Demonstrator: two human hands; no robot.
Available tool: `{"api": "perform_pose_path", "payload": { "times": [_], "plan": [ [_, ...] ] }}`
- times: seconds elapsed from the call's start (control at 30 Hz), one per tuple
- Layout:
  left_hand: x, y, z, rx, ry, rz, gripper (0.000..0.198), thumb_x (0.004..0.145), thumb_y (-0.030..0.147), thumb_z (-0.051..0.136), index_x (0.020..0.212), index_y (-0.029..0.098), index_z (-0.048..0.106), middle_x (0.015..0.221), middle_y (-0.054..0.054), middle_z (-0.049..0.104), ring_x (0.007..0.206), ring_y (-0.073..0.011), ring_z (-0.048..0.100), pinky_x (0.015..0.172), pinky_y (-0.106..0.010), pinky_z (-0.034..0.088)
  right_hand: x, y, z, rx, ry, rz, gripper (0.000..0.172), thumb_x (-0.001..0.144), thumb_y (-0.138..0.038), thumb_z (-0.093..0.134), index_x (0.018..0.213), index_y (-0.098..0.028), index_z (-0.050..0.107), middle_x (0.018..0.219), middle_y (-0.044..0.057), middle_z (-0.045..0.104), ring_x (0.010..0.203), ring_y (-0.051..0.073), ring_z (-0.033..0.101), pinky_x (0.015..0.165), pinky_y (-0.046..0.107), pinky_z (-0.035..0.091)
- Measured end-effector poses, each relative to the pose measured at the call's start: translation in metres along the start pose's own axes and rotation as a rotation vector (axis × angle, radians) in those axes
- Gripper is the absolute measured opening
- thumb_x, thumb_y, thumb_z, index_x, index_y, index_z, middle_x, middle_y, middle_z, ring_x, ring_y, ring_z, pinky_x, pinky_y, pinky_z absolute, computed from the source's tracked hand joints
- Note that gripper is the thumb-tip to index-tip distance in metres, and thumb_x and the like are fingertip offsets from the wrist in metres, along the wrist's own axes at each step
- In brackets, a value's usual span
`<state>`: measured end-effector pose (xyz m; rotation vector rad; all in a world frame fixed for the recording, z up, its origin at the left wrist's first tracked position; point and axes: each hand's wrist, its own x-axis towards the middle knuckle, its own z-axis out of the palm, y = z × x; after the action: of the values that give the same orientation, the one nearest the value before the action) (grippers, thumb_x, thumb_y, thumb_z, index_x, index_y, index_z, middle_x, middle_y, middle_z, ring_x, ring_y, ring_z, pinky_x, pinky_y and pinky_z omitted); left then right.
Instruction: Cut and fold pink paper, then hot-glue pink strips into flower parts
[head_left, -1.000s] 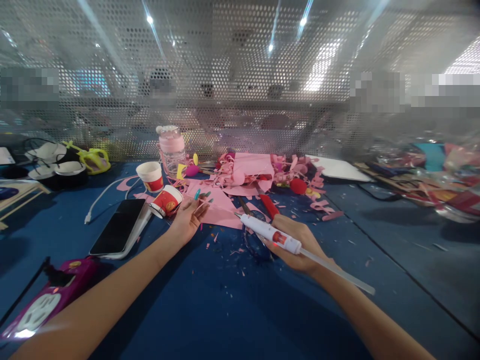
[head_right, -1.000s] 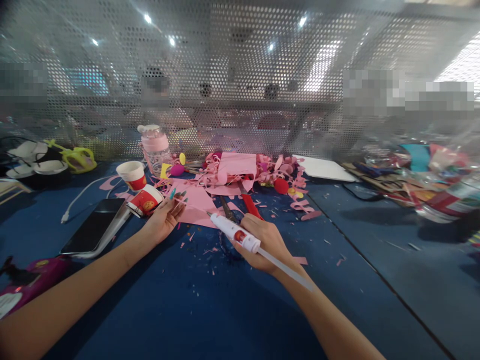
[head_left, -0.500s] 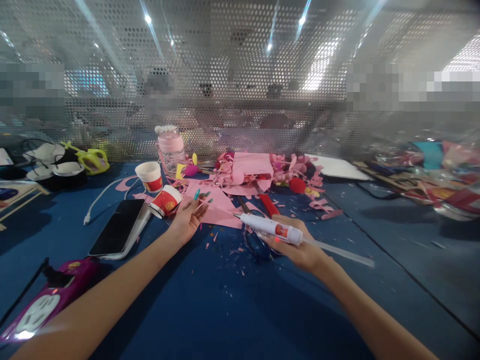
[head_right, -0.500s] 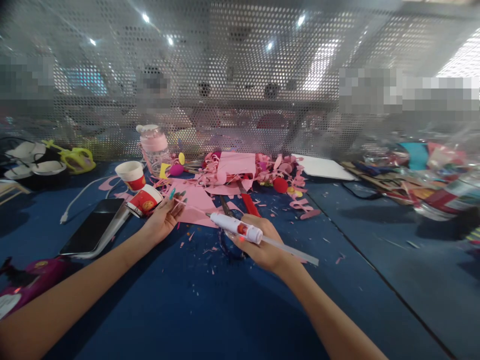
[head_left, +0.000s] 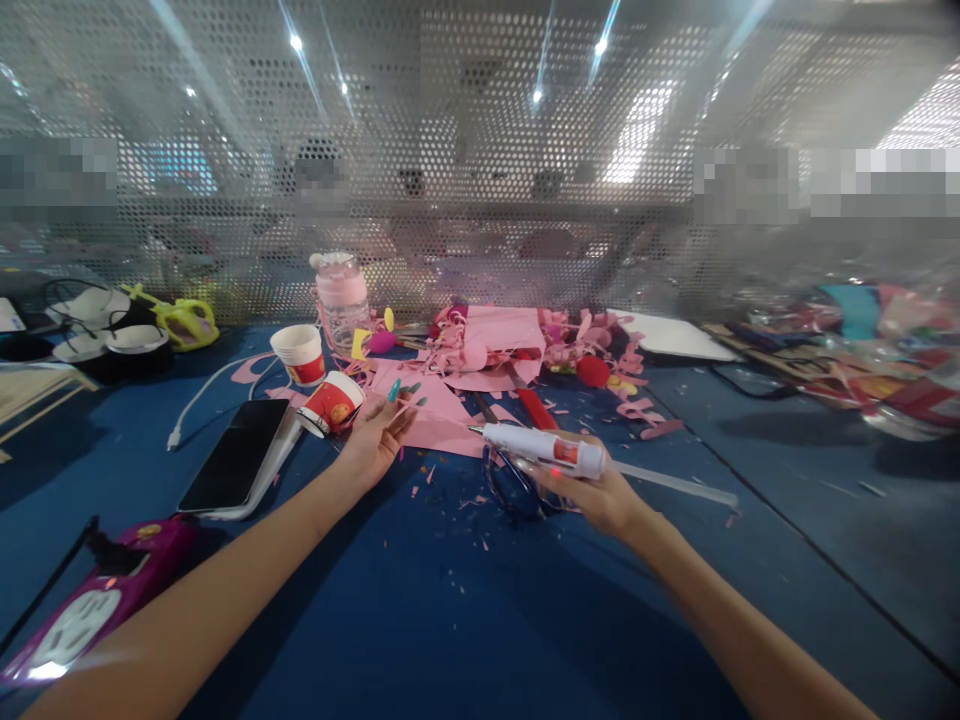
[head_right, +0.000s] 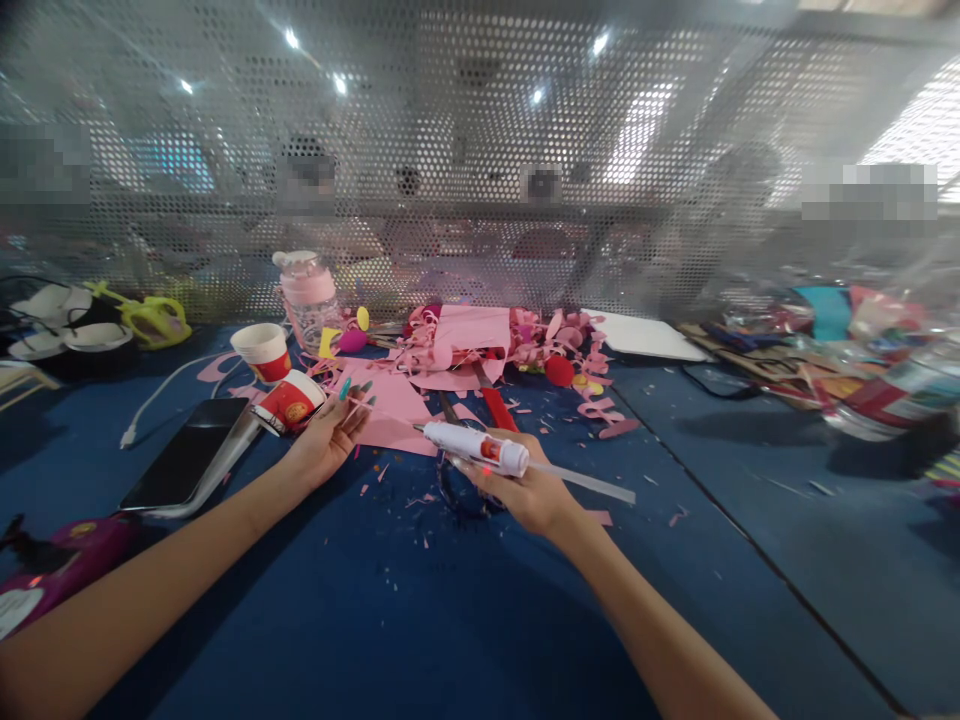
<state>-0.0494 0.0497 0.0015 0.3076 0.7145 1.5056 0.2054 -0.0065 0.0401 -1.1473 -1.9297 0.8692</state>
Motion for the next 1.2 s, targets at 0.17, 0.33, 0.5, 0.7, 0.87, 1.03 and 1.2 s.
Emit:
{"api": "perform_pose_path", "payload": {
  "times": [0.17, 0.33, 0.5, 0.7, 0.87, 1.03, 1.2],
  "plan": [
    [-0.0010, 0.0001, 0.0010, -0.005, -0.001, -0.009, 0.018, 0.079, 0.002, 0.051, 0.072, 0.015, 0.061, 0.073, -0.001, 0.070, 0.062, -0.0097, 0.066, 0.073, -0.023, 0.052, 0.0007, -0.0039, 0.0005, 0.074, -0.030, 0.032, 0.031, 0.073, -0.042, 0.058, 0.084, -0.014, 0.064, 0.062, 0.003, 0.057, 0.053, 0.013, 0.049, 0.046, 0.024, 0.039],
    [-0.0013, 0.0004, 0.0008, -0.008, -0.011, -0.008, 0.019, 0.080, 0.002, 0.049, 0.073, 0.015, 0.062, 0.074, -0.001, 0.070, 0.062, -0.0098, 0.066, 0.070, -0.022, 0.052, 0.0000, -0.0004, 0.0018, 0.073, 0.010, 0.054, 0.028, 0.072, -0.041, 0.059, 0.080, -0.015, 0.063, 0.063, 0.002, 0.056, 0.052, 0.012, 0.047, 0.046, 0.024, 0.039],
    [-0.0009, 0.0005, 0.0012, -0.003, 0.001, -0.009, 0.017, 0.079, 0.002, 0.051, 0.073, 0.015, 0.061, 0.074, -0.001, 0.069, 0.061, -0.0092, 0.065, 0.071, -0.022, 0.052, 0.0004, 0.0012, 0.0014, 0.070, 0.001, 0.040, 0.027, 0.071, -0.040, 0.060, 0.081, -0.016, 0.064, 0.062, 0.002, 0.057, 0.051, 0.012, 0.048, 0.045, 0.025, 0.039],
    [-0.0001, -0.0001, 0.0001, 0.010, 0.008, -0.011, 0.013, 0.078, 0.005, 0.055, 0.074, 0.015, 0.061, 0.075, 0.000, 0.069, 0.061, -0.0088, 0.065, 0.076, -0.023, 0.051, -0.0003, -0.0005, 0.0015, 0.062, 0.001, 0.045, 0.026, 0.072, -0.039, 0.060, 0.083, -0.016, 0.064, 0.058, 0.001, 0.054, 0.049, 0.011, 0.045, 0.042, 0.024, 0.037],
    [-0.0002, -0.0001, -0.0002, 0.011, -0.007, -0.006, 0.012, 0.077, 0.005, 0.056, 0.073, 0.016, 0.061, 0.075, 0.000, 0.069, 0.062, -0.0088, 0.065, 0.074, -0.022, 0.051, 0.0001, -0.0050, 0.0011, 0.067, 0.012, 0.064, 0.030, 0.071, -0.039, 0.060, 0.086, -0.014, 0.062, 0.057, 0.000, 0.053, 0.047, 0.009, 0.042, 0.039, 0.022, 0.034],
    [-0.0003, 0.0002, 0.0007, 0.007, 0.003, -0.011, 0.016, 0.078, 0.003, 0.053, 0.071, 0.015, 0.061, 0.073, 0.000, 0.069, 0.062, -0.0088, 0.065, 0.072, -0.022, 0.051, 0.0006, -0.0085, 0.0005, 0.037, 0.005, 0.056, 0.031, 0.071, -0.040, 0.059, 0.088, -0.014, 0.063, 0.056, 0.000, 0.052, 0.047, 0.010, 0.042, 0.039, 0.023, 0.035],
    [-0.0007, 0.0007, 0.0015, 0.016, 0.025, -0.014, 0.013, 0.076, 0.004, 0.057, 0.070, 0.015, 0.061, 0.074, 0.000, 0.069, 0.061, -0.0088, 0.065, 0.076, -0.023, 0.050, -0.0007, -0.0043, 0.0012, 0.030, 0.021, 0.033, 0.032, 0.071, -0.041, 0.059, 0.089, -0.015, 0.063, 0.061, 0.002, 0.055, 0.049, 0.011, 0.045, 0.042, 0.024, 0.039]
  ]
}}
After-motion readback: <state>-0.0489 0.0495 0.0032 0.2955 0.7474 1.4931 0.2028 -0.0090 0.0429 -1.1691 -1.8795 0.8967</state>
